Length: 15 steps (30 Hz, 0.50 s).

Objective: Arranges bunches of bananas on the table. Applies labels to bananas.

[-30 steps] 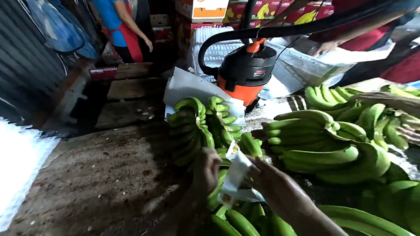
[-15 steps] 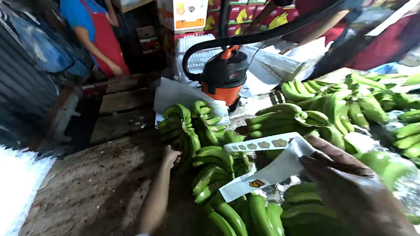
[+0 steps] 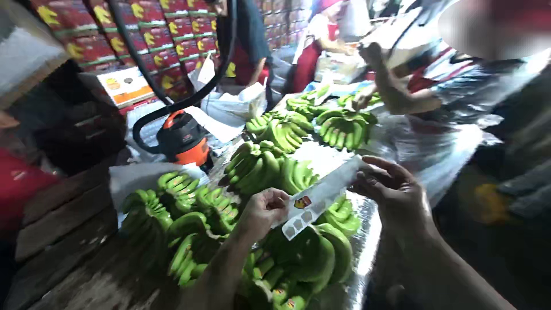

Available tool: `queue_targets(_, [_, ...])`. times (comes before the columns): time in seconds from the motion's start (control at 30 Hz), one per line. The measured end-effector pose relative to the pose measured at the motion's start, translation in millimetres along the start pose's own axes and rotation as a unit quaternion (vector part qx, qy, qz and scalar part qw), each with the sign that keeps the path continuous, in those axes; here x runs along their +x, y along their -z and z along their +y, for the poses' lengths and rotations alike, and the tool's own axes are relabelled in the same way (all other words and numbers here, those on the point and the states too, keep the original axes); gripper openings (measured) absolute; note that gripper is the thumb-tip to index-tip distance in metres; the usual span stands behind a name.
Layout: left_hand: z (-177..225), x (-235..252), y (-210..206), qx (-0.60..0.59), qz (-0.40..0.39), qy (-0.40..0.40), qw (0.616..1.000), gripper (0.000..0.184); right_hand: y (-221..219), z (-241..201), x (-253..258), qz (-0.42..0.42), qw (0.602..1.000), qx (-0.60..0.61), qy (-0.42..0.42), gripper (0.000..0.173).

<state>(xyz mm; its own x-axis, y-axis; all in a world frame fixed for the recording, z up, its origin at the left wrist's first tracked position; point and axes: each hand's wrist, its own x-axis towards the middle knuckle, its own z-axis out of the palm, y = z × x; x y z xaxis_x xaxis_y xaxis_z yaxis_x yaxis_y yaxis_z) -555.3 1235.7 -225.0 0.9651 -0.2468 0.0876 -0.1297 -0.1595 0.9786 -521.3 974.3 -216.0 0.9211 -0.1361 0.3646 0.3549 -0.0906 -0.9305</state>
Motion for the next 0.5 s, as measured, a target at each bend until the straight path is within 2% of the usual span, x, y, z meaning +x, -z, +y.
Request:
queue_targets(0.07, [18,15,-26,0.091,-0.045,-0.016,0.995,0.023,61,9,-7,-0.020,0.972,-0.235,-0.011,0.035])
queue_targets(0.1, [25,23,-40,0.137,-0.080,-0.031,0.987,0.022,80,9,-13,-0.036,0.955,-0.293,-0.019,0.032])
queue_targets(0.13, [32,31,-54,0.179,-0.121,-0.043,0.975,0.022,93,9,-20,-0.055,0.952,-0.300,-0.016,0.029])
queue_targets(0.2, [47,46,-83,0.238,-0.196,-0.075,0.948,0.024,104,11,-28,-0.142,0.973,-0.184,0.002,0.018])
queue_targets(0.27, [54,60,-110,0.264,-0.236,-0.107,0.929,0.023,104,20,-28,-0.246,0.969,-0.010,-0.036,0.010])
queue_targets(0.33, [53,72,-133,0.306,-0.184,-0.153,0.922,0.019,104,32,-23,-0.274,0.949,0.099,-0.118,0.022])
queue_targets(0.43, [30,81,-163,0.374,0.030,-0.261,0.889,0.013,108,49,-20,-0.196,0.949,0.168,-0.181,0.027])
queue_targets(0.5, [18,84,-181,0.404,0.102,-0.289,0.862,0.011,114,57,-15,-0.156,0.951,0.183,-0.194,0.034])
